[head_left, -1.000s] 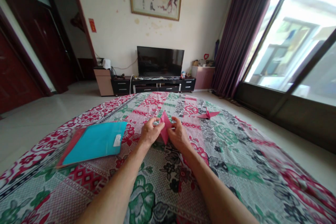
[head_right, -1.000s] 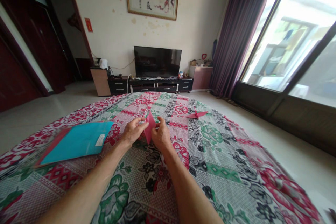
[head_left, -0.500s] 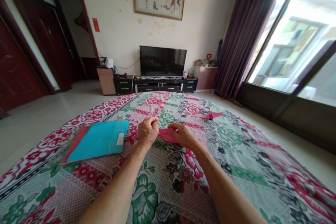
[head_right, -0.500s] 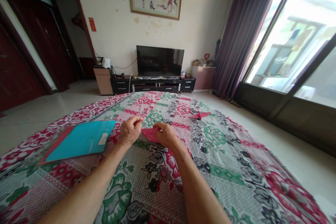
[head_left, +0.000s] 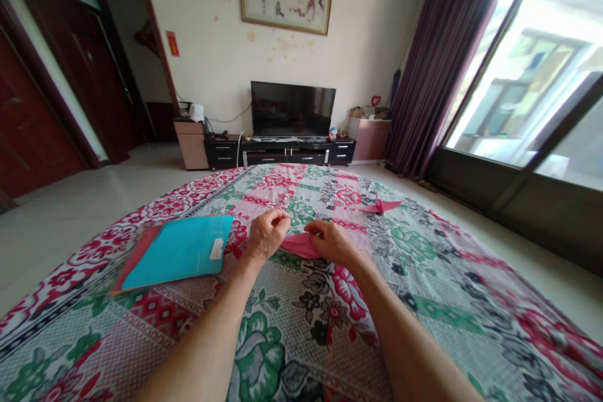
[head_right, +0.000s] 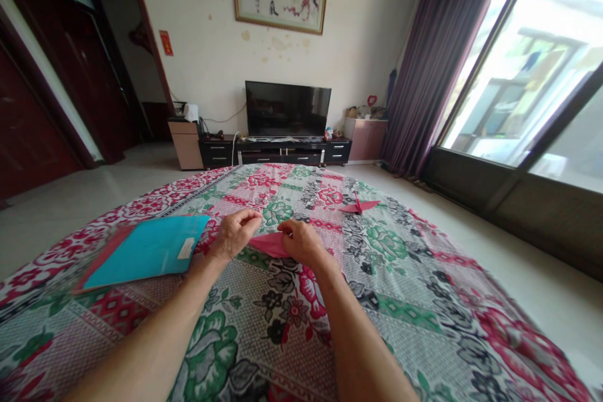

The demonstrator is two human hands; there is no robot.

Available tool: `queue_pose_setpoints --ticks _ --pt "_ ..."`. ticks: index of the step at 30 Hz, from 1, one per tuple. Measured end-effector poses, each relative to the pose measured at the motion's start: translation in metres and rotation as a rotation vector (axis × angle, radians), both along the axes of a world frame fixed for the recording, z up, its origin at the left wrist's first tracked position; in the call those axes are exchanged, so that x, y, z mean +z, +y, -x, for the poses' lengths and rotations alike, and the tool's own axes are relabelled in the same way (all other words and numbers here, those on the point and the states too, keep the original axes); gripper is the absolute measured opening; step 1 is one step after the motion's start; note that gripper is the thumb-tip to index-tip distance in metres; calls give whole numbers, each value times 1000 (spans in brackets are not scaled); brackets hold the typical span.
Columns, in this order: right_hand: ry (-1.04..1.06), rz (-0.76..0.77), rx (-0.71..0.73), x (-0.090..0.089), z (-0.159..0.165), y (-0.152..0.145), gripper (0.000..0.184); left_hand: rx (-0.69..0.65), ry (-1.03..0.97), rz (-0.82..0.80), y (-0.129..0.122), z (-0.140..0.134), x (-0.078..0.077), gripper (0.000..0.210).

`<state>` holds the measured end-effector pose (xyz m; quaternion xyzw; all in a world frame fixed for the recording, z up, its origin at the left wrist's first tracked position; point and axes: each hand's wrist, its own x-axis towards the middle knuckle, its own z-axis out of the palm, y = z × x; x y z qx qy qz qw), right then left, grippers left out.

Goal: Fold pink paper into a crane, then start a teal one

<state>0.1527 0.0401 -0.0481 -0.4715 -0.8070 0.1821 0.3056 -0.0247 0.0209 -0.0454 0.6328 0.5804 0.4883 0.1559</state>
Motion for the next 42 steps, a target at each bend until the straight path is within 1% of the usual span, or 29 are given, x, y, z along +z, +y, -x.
queue_pose_setpoints --ticks 2,3,6,8,11,13,16,18,21,27,31,36,39,42 --pt "-37 -41 -4 0 1 -1 31 -132 141 7 -3 -5 0 12" --pt "-48 -58 -5 -1 1 -1 31 -168 209 12 -3 -7 -1 11" --pt "-41 -98 -11 -3 -2 0 30 -220 381 19 -3 -8 -7 16" --pt "-13 -81 -11 -2 -5 0 26 -231 429 22 -3 -6 -9 19" --pt "3 -19 20 2 -9 -2 17 -237 442 22 -3 -6 -9 16" --pt "-25 -11 66 4 -10 -4 13 -239 446 16 -3 -6 -8 17" --pt "-70 -31 101 4 -12 -6 15 -227 434 19 -1 -7 -8 23" --pt "-69 -37 88 2 -12 -7 22 -223 428 31 0 -8 -9 27" --pt "-56 -36 74 -1 -14 -7 27 -234 429 48 3 -7 -10 24" --pt "-56 -25 77 -2 -14 -6 20 -223 478 62 5 -8 -9 21" --pt "-32 -21 58 -3 -15 -5 24 -211 460 64 6 -10 -10 18" --pt "19 -68 31 -5 -12 -5 15 -200 460 44 8 -10 -13 14" --pt "41 -86 -7 -9 -9 -3 15 -198 451 33 9 -10 -13 13" --pt "66 -102 6 -13 -10 -1 16 -201 448 33 9 -10 -12 13"
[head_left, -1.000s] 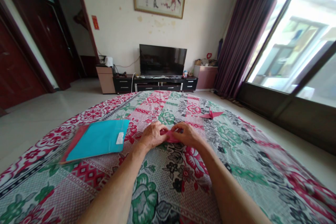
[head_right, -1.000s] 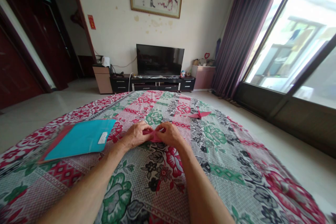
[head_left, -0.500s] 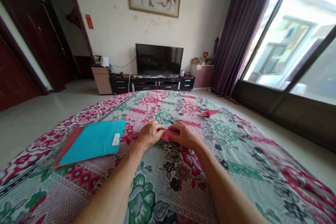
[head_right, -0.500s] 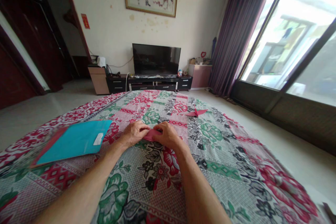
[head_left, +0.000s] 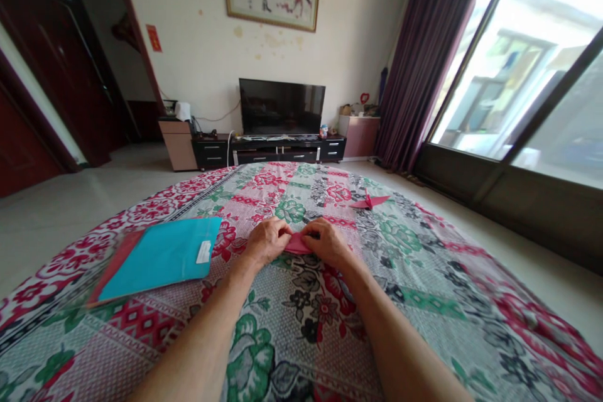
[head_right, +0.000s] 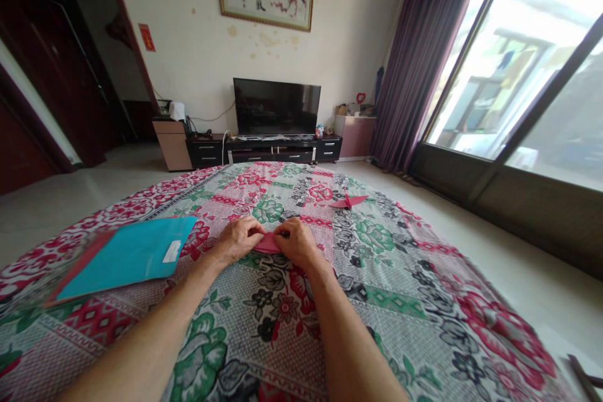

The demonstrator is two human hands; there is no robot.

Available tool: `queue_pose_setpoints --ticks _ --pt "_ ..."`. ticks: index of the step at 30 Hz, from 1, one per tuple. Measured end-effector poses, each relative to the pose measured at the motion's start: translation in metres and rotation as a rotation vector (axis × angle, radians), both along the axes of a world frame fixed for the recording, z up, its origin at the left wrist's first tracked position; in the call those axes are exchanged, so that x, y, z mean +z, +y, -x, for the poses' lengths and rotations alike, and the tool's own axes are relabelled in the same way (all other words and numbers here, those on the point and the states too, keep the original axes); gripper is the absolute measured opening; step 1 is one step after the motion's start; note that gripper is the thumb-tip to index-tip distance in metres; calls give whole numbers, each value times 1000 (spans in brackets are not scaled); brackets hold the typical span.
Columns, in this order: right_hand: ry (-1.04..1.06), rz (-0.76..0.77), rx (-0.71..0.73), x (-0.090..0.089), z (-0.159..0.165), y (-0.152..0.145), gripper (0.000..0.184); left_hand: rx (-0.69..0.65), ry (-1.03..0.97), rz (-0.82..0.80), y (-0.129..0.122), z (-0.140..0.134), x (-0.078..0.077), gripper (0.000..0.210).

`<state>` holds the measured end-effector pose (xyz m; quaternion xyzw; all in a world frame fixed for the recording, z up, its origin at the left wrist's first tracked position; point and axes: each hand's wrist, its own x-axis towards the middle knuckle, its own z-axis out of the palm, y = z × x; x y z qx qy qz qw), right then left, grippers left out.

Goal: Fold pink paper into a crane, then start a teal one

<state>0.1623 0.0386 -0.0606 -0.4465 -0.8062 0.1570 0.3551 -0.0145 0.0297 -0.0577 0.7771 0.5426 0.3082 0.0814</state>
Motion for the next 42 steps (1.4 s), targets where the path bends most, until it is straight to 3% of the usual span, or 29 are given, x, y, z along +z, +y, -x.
queue_pose_setpoints --ticks 33,38,42 --pt "56 -58 83 -4 -4 -1 24 -131 -25 -10 1 6 -7 35" --pt "31 7 5 5 -1 -9 15 -128 -7 -21 0 6 -7 34" --pt "1 -15 49 8 1 -13 9 -119 9 -32 -1 5 -6 31"
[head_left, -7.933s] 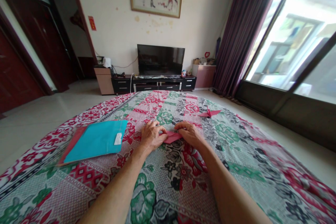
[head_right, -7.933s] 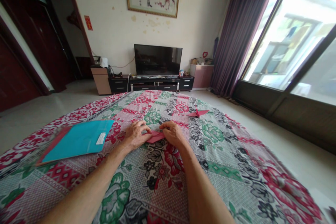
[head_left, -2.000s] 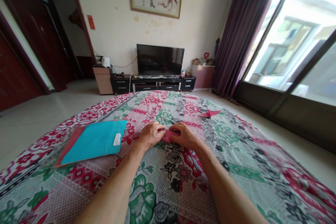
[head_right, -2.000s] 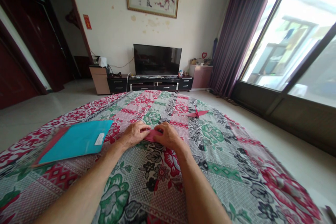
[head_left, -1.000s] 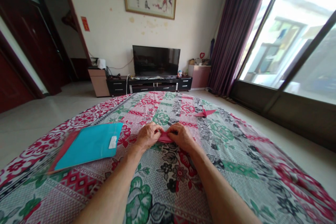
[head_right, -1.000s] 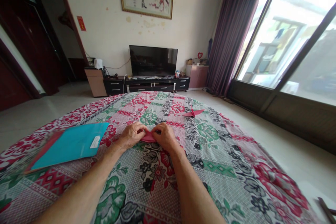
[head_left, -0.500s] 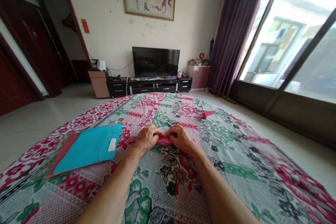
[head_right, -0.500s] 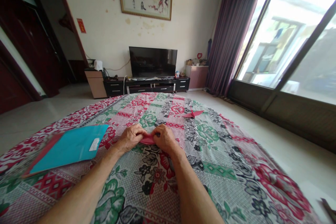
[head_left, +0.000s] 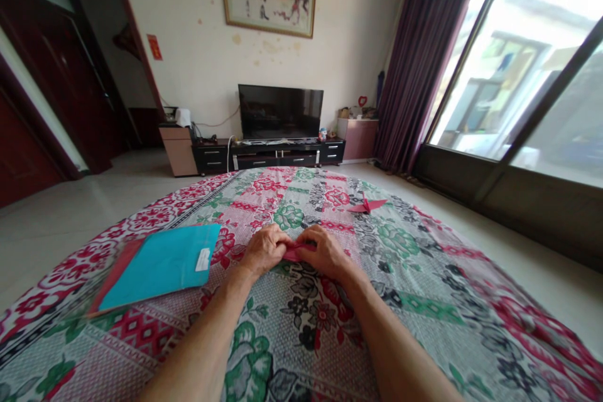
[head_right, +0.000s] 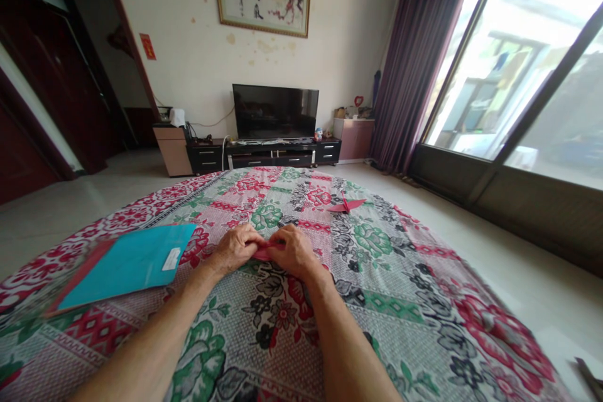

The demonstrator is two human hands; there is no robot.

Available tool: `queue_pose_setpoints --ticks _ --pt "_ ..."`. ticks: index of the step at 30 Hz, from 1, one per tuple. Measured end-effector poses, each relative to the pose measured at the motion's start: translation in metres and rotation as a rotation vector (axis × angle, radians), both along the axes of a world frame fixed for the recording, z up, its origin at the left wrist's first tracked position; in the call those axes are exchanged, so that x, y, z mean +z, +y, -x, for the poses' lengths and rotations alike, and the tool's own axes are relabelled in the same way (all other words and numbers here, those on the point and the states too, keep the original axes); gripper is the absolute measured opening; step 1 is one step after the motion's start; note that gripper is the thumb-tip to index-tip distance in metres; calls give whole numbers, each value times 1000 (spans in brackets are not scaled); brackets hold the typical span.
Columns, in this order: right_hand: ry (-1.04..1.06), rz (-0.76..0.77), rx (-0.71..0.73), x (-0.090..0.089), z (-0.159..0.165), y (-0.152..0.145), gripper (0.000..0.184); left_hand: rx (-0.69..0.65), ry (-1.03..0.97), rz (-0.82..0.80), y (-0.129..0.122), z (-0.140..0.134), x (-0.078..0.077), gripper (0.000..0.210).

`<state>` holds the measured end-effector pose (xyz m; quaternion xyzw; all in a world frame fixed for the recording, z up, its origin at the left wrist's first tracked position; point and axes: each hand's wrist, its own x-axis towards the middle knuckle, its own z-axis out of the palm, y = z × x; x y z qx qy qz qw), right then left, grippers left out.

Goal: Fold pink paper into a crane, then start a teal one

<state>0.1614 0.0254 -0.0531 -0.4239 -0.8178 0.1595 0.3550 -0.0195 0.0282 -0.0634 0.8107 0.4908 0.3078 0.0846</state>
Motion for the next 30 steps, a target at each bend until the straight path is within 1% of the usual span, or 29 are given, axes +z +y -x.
queue_pose_setpoints --ticks 4,8,13,23,30 --pt "0 6 65 -3 -3 1 17 -4 12 8 -4 1 3 29" --pt "10 34 122 -4 -8 4 19 -28 2 11 -6 3 5 27" --pt "15 34 175 -5 -11 7 22 -53 -16 -3 -6 4 3 28" --pt "-3 36 155 -4 -11 6 25 -80 48 -11 -6 6 0 36" --pt "-13 21 154 -4 -12 7 22 -75 42 -12 -7 4 1 33"
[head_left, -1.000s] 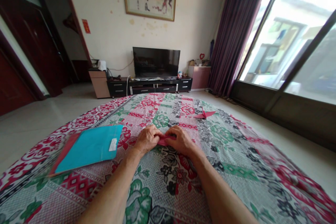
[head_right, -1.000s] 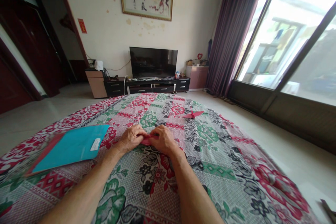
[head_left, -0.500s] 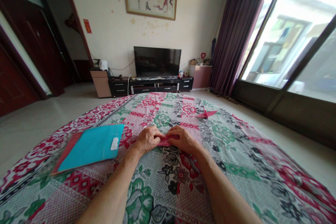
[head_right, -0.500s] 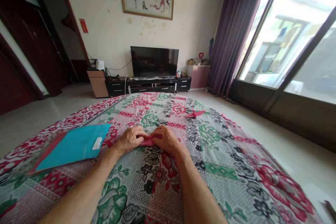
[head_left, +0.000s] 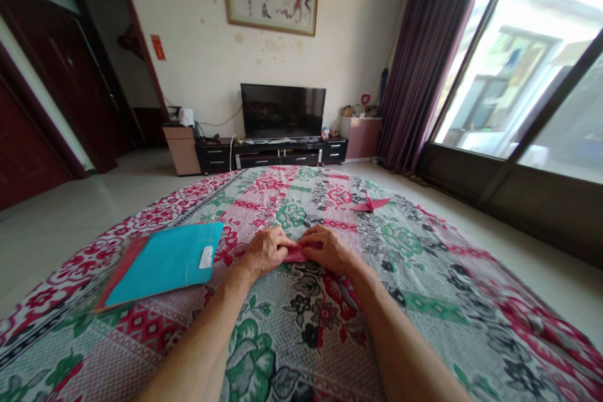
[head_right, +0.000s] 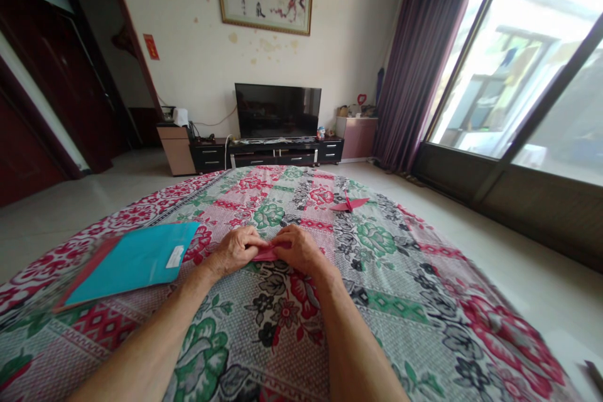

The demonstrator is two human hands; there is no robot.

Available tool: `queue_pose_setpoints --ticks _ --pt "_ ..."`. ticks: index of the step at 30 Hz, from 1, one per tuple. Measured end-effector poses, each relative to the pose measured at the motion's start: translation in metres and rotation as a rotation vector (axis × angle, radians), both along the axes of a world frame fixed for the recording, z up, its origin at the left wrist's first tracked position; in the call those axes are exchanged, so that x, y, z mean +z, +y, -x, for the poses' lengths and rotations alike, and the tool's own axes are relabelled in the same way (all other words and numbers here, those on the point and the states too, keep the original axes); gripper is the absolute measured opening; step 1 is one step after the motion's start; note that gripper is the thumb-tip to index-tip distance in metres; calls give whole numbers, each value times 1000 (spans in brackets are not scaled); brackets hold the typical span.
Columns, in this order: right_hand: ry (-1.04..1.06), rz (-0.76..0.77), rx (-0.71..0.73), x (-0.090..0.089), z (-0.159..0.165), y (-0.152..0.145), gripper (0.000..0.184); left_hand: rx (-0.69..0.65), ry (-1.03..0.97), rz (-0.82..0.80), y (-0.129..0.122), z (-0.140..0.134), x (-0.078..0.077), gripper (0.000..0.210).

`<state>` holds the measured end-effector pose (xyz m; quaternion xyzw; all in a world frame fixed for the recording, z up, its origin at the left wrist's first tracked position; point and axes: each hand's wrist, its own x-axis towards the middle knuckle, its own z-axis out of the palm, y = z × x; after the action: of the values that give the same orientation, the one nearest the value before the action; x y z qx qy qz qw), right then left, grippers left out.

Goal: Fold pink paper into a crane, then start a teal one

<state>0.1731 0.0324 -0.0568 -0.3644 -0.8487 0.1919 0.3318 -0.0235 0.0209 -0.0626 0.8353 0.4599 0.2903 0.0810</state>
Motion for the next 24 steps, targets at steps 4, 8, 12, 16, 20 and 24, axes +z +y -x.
queue_pose_setpoints --ticks 4,8,12,16,20,24 --pt "2 -6 -1 -1 0 0 24 41 -11 4 -3 -1 6 30" --pt "16 -5 -11 -1 0 0 23 56 -8 23 -6 -1 11 25" --pt "8 -47 -25 -3 1 2 20 54 -16 27 -6 -1 10 26" --pt "17 -84 -25 -7 4 3 22 45 12 17 -4 -2 9 29" --pt "25 -99 -28 -7 6 1 23 6 34 13 -3 -2 9 32" --pt "16 -103 -40 -7 7 0 24 -27 25 8 -2 -1 8 35"
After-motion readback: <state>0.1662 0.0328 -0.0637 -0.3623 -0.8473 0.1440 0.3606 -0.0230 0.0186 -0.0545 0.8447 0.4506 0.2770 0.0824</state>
